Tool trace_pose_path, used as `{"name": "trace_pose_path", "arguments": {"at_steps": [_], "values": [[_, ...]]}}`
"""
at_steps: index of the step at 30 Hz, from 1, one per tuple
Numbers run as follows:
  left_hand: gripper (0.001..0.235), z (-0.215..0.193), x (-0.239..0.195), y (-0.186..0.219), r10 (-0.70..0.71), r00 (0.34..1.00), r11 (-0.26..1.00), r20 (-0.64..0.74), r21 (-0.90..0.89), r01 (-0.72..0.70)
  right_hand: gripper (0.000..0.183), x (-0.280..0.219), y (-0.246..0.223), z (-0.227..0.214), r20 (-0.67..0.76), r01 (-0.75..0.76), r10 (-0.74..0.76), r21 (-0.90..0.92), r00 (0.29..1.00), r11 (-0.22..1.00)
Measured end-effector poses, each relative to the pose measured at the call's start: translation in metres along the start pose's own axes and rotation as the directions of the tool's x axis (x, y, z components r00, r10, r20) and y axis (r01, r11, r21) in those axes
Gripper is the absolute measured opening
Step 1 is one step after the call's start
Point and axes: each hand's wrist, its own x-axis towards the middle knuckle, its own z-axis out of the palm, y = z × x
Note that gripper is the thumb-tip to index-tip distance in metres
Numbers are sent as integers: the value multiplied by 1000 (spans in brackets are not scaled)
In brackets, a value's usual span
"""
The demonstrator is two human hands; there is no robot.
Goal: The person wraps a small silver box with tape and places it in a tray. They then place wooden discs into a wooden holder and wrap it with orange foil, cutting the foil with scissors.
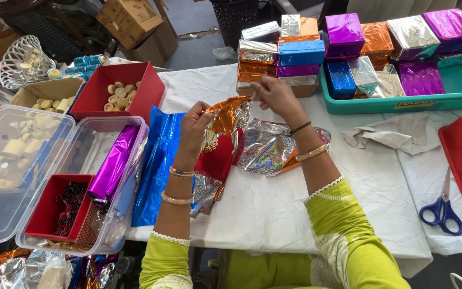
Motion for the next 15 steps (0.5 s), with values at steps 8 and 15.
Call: {"name": "trace_pose_path", "arguments": {"at_steps": [8, 15], "values": [[8, 5, -1, 4, -164, 982, 877, 88, -442, 187, 51, -23, -49, -28, -193, 38, -172, -554, 966, 832], [11, 4, -19, 7, -203, 971, 869, 128, -432, 239, 45, -26, -12, -59, 36, 24, 8, -804, 999, 593]]}}
